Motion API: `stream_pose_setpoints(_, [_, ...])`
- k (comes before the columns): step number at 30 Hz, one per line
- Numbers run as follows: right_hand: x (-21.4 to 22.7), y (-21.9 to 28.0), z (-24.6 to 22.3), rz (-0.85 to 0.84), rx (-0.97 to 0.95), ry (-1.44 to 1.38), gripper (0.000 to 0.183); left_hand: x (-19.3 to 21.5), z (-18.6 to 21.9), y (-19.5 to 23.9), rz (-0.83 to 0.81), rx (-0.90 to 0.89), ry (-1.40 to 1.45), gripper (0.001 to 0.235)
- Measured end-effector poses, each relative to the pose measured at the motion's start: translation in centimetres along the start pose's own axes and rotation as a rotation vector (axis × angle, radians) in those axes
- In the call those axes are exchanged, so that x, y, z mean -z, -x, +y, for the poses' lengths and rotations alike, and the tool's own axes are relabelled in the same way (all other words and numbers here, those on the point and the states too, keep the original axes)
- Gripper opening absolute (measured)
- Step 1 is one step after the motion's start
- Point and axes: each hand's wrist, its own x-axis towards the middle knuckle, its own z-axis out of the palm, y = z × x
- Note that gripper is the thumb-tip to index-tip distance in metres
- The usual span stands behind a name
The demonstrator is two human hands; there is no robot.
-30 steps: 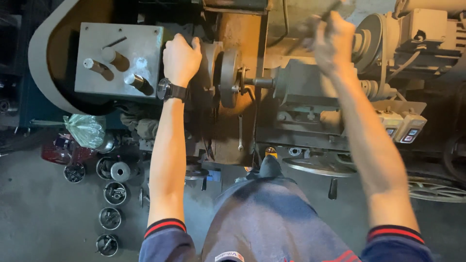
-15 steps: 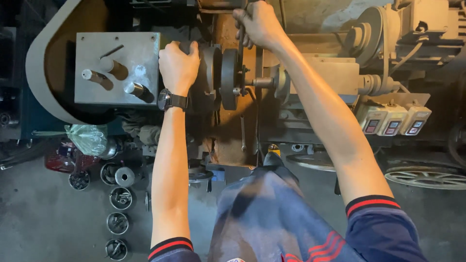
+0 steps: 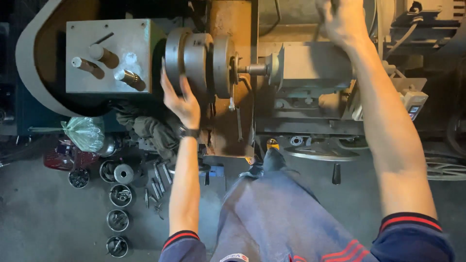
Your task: Machining a metal part on a manual lathe, including cleaning, setup in the chuck, and operation of the machine controls.
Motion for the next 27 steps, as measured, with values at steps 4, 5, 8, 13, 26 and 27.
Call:
stream_pose_setpoints(4, [-0.8,1.8,1.4,-0.102,-0.075,0.061,0.015,0.2,-3.1,9.1,-0.031,0.37,-0.1,0.045])
stream_pose_setpoints(5, [-1.1,2.0,1.4,-0.031,-0.064,0.03,0.012,0.6,-3.3,10.6,-0.189,0.585,-0.151,0.05])
stream_pose_setpoints(8, [-0.8,1.7,0.5,-0.103,-0.115,0.068,0.024,1.2,-4.6,13.2,0.046,0.213,-0.204,0.035])
stream_pose_setpoints(13, [-0.9,1.5,0.8,-0.087,-0.087,0.074,0.022,0.1,0.8,-5.1,-0.111,-0.087,-0.088,0.032])
stream_pose_setpoints(26, [-1.4,2.0,3.6,-0.025,0.128,0.089,0.022,-0.1,-2.6,3.4,0.077,0.144,0.064,0.043])
stream_pose_setpoints(27, [-1.4,2.0,3.4,-0.022,0.128,0.089,0.022,0.2,-3.1,5.4,0.077,0.142,0.065,0.043])
